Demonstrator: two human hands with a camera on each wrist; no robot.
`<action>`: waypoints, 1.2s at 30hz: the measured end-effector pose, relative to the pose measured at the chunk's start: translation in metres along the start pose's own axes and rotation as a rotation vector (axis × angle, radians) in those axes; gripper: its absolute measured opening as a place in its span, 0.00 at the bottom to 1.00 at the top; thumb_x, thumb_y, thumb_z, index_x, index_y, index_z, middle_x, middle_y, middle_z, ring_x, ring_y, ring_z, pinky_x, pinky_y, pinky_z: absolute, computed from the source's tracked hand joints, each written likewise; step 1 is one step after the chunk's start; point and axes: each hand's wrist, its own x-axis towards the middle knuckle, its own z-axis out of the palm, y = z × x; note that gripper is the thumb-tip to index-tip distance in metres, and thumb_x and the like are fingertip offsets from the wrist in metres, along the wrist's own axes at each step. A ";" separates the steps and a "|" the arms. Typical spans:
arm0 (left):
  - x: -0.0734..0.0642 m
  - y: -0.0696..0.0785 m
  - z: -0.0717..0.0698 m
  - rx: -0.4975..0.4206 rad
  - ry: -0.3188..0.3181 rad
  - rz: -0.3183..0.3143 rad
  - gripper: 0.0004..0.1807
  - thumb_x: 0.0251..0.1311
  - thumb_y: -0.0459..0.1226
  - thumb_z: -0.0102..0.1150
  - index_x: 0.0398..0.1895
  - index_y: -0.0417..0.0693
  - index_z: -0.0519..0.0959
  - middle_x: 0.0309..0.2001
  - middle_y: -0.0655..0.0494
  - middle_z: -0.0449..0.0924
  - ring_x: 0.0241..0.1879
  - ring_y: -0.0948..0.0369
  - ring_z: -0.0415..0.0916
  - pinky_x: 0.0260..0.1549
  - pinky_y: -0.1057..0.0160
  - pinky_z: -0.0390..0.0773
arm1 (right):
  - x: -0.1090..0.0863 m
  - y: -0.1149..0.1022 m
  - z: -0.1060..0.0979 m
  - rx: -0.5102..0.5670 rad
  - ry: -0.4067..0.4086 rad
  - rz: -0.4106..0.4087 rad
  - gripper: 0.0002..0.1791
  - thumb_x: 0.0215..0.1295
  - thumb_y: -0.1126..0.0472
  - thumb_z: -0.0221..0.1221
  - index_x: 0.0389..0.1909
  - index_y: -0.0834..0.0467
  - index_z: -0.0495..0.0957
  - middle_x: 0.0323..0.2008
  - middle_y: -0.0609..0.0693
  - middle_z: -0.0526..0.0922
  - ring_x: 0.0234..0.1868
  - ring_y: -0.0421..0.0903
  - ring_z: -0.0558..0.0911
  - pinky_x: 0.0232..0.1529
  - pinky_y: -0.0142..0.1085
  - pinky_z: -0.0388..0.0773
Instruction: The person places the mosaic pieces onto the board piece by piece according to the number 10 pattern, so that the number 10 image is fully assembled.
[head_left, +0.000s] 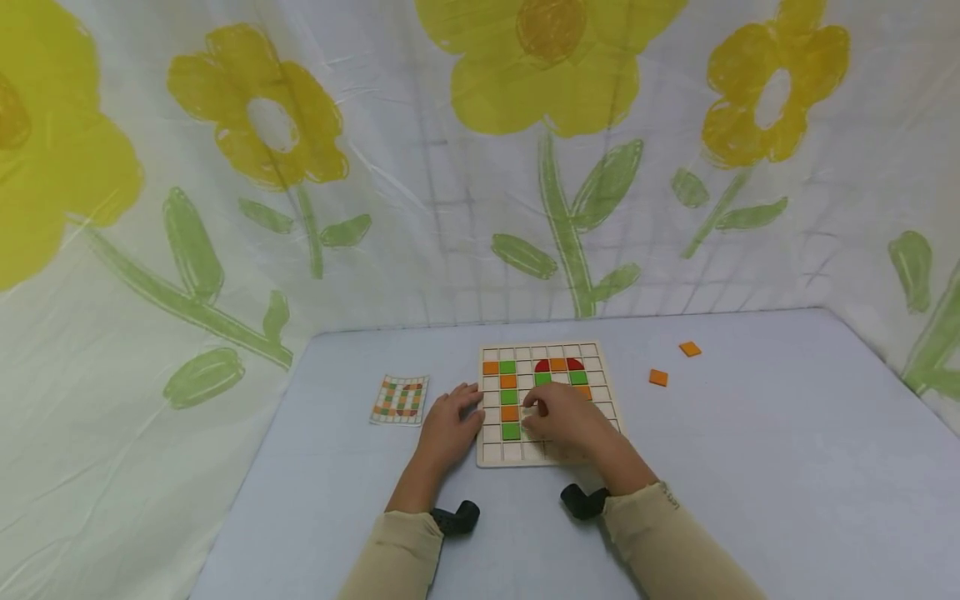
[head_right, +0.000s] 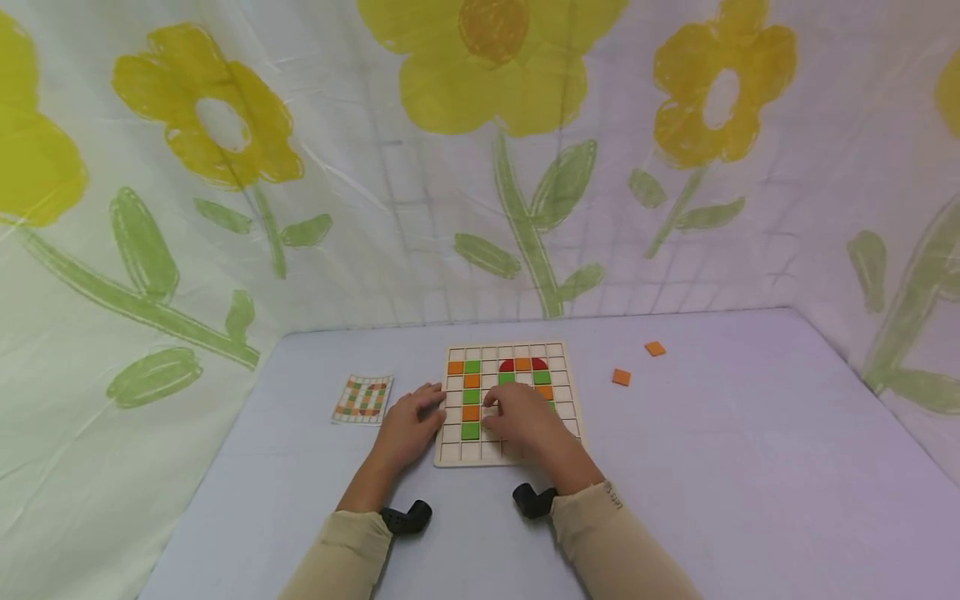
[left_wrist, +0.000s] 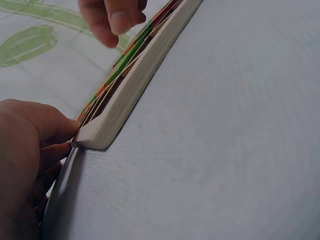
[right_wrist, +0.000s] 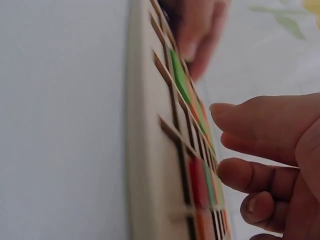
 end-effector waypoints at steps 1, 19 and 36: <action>0.000 0.000 0.000 -0.002 0.003 -0.006 0.20 0.66 0.42 0.58 0.60 0.49 0.79 0.67 0.60 0.72 0.73 0.58 0.61 0.76 0.51 0.54 | 0.001 0.005 -0.005 0.009 0.008 0.018 0.12 0.61 0.54 0.67 0.44 0.51 0.84 0.30 0.45 0.77 0.33 0.44 0.74 0.32 0.35 0.74; -0.001 0.003 -0.002 -0.004 0.007 -0.011 0.20 0.66 0.42 0.58 0.60 0.49 0.79 0.67 0.59 0.72 0.73 0.57 0.61 0.76 0.51 0.53 | -0.020 0.132 -0.081 0.137 0.353 0.332 0.25 0.65 0.59 0.60 0.61 0.66 0.74 0.59 0.71 0.72 0.60 0.67 0.70 0.58 0.60 0.71; -0.001 0.001 0.001 -0.005 0.010 -0.013 0.20 0.66 0.43 0.58 0.60 0.50 0.80 0.67 0.60 0.72 0.73 0.57 0.60 0.76 0.51 0.53 | -0.017 0.138 -0.071 0.092 0.350 0.324 0.23 0.63 0.57 0.64 0.56 0.64 0.78 0.49 0.65 0.78 0.48 0.60 0.77 0.48 0.54 0.75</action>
